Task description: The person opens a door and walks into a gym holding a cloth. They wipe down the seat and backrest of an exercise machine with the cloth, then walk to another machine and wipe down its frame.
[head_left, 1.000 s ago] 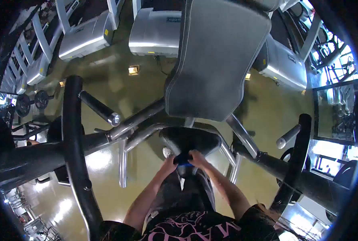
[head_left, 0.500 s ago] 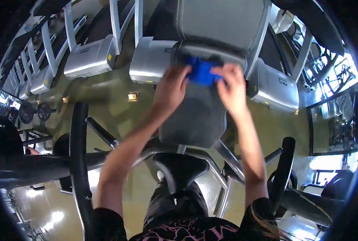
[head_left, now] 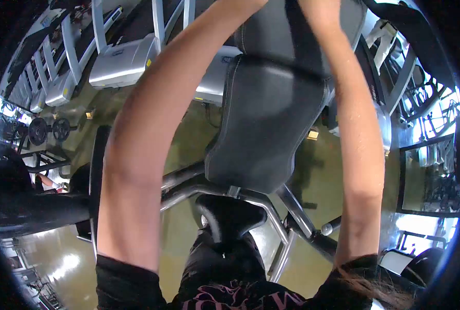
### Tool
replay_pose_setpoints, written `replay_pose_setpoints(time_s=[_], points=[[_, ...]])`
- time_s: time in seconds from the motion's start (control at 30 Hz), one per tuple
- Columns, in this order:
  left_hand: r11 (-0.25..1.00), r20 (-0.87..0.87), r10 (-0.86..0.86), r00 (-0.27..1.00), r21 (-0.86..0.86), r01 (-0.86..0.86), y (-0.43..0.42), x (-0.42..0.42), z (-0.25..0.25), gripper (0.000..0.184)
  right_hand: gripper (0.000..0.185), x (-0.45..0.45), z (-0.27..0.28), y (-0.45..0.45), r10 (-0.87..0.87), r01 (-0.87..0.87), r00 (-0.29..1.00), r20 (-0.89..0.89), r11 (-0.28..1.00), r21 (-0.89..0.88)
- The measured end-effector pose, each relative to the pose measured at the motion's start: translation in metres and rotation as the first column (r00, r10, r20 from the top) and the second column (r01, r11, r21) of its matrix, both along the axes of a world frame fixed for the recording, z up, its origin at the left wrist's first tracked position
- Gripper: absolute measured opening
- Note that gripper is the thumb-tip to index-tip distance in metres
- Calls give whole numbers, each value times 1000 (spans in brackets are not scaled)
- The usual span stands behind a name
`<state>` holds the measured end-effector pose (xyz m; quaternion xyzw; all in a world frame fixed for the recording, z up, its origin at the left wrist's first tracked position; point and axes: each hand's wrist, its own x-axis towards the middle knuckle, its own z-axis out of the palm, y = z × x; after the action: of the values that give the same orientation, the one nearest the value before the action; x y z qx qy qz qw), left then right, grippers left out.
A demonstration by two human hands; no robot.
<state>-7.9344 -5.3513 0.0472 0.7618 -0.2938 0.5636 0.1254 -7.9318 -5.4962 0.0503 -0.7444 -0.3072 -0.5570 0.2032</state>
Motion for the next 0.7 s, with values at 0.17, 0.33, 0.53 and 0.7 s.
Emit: replay_pose_setpoints(time_s=[0.17, 0.33, 0.53, 0.7], points=[[990, -209, 127, 970, 92, -110, -2, -47, -61, 36, 24, -29, -61, -14, -8, -13, 992, -126, 986, -164], [993, -382, 122, 916, 50, -111, -4, -84, -120, 37, 28, -66, -110, -13, -11, -50, 958, -288, 977, -205], [987, -390, 132, 911, 134, -86, 3, -99, -123, 29, 30, -76, -112, -23, 31, -116, 946, -323, 963, -244], [990, 80, 53, 995, 127, -63, -11, -61, -14, 19, 30, -47, -9, -50, 63, -51, 996, 58, 980, -192]])
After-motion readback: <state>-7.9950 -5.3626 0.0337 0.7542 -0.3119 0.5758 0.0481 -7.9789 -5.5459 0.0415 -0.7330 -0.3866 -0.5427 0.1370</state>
